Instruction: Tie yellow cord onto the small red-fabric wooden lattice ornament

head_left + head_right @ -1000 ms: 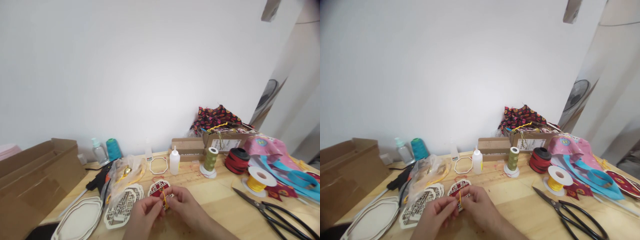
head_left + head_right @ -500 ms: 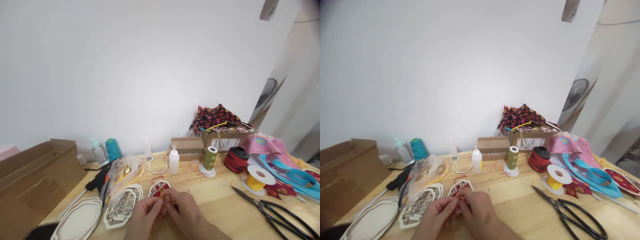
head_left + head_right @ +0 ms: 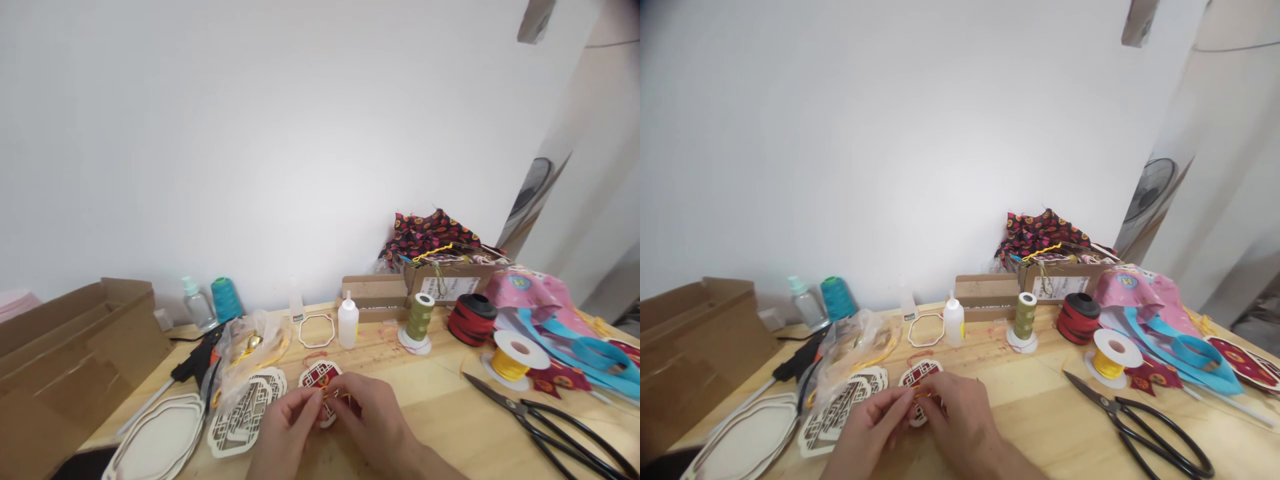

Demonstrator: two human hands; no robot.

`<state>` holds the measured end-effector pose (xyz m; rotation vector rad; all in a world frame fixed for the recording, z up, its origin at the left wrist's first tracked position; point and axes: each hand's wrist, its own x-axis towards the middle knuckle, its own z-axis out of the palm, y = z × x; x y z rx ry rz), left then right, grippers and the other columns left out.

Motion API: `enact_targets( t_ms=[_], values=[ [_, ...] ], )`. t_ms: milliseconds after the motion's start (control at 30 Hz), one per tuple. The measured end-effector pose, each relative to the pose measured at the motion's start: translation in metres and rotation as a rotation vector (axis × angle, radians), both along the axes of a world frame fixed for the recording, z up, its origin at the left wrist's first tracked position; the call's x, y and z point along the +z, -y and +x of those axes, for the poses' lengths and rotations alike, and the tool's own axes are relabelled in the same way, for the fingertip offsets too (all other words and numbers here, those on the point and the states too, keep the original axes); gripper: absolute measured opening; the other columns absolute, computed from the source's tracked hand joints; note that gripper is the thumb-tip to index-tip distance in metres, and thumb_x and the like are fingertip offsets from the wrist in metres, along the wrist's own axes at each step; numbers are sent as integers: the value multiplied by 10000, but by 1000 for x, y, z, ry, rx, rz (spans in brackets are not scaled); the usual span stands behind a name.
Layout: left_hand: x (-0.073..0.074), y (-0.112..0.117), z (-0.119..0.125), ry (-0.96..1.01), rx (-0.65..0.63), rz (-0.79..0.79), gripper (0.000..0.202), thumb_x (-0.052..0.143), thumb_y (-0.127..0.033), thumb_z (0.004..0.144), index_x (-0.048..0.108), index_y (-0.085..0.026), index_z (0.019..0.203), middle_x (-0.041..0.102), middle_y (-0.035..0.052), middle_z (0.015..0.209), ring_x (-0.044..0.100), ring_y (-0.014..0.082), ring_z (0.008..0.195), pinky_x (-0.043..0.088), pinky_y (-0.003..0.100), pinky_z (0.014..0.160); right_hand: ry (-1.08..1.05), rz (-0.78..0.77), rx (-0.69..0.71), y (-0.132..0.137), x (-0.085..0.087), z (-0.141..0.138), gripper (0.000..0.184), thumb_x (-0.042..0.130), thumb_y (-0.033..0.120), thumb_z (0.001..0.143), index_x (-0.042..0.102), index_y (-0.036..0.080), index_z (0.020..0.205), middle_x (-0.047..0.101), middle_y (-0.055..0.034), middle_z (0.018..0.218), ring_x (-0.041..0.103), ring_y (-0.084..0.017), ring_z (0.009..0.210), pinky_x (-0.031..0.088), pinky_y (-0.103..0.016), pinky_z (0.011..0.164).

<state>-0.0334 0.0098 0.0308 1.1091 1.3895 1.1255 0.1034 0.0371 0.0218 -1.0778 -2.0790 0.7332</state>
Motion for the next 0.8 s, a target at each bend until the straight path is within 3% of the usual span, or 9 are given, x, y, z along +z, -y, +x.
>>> enact_targets(
  t_ms=[133, 500, 667, 800],
  values=[
    [0, -1, -1, 24, 61, -34, 270, 636, -373, 549, 652, -140, 685, 591, -18, 520, 389, 70, 368, 289, 174, 355, -30, -16, -5, -1, -4, 0, 122, 458, 231, 765, 578, 216, 743, 618, 14, 674, 531, -114, 571, 347, -181, 523],
    [-1, -1, -6, 84, 83, -51, 213, 661, -302, 548, 671, -140, 686, 597, -35, 450, 401, 63, 348, 296, 163, 352, -74, -32, 23, 1, -8, -2, 130, 449, 241, 775, 569, 202, 745, 600, 13, 674, 513, -106, 577, 353, -183, 536],
    [-5, -1, -7, 138, 67, -3, 110, 653, -252, 564, 651, -156, 618, 649, -10, 561, 564, 142, 585, 427, 197, 541, -86, -10, 31, 0, -10, -1, 105, 473, 220, 760, 578, 212, 761, 610, 20, 688, 526, -99, 581, 362, -172, 535],
    [-9, -2, -6, 108, 89, 52, 71, 635, -226, 585, 636, -161, 612, 644, -14, 567, 560, 136, 568, 432, 192, 528, -107, 14, 40, 0, -9, -1, 103, 480, 221, 759, 581, 215, 783, 612, 18, 712, 541, -95, 610, 369, -162, 544]
  ],
)
